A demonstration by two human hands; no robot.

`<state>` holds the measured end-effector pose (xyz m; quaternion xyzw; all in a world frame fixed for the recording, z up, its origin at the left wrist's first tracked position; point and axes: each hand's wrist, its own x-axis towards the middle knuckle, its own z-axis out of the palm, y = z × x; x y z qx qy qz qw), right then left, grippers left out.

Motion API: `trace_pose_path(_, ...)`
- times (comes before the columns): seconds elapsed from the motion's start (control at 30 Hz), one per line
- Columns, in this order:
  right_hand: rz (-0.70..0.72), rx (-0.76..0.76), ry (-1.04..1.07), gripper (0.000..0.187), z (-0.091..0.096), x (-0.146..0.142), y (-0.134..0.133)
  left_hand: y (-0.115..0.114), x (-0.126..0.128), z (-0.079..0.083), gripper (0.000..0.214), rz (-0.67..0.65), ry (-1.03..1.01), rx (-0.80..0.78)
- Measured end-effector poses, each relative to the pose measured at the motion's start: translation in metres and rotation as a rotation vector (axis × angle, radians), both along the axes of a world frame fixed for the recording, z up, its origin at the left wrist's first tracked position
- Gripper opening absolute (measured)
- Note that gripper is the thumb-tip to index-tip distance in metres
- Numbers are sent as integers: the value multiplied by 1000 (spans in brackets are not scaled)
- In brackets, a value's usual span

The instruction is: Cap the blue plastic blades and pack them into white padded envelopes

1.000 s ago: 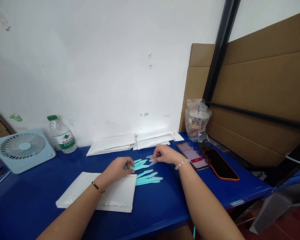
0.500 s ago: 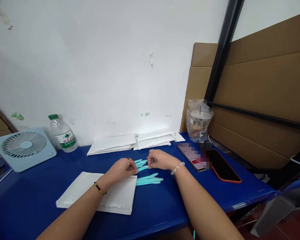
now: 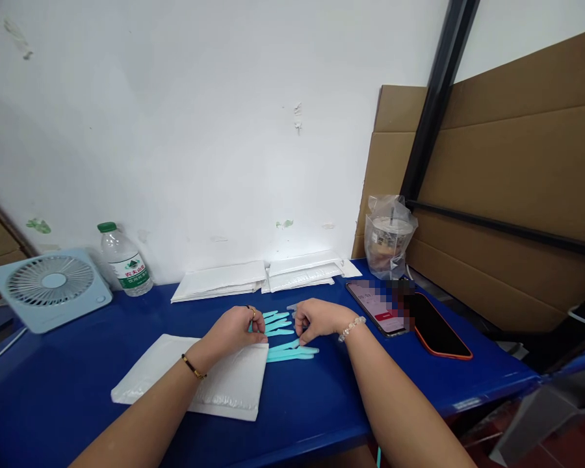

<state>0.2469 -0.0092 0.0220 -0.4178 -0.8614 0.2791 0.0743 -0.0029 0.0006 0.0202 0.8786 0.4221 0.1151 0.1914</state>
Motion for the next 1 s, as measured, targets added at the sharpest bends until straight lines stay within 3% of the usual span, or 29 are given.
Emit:
trace_pose_path(0.13,-29,41,-9,17,-5,-5,2,-3,-5,6,32,-45,77,-92)
trace_pose_path(0.2,-66,94,25,16,-5,-5,3,-5,-5,9,36,-22,42,-54)
trace_pose_path(0.33,-93,146,87,15,-1,-5,2,-5,-3,11,24,-2,-33,34)
trace_pose_path(0.57,-238,128,58,14,5,11,4,1,-10,4,26,85,52,-53)
trace_pose_path(0.73,-99,-39,29,29,11,9,-5,0,-11,4,29,84,5,41)
trace_pose_path(0.83,-14,-149,-54,22,10,0,-9,-4,-8,7,21,62,-10,47)
trace_pose_path(1.0,-10,-65,45,18,5,-7,-6,-12,2,10,31,-80,-89,-36)
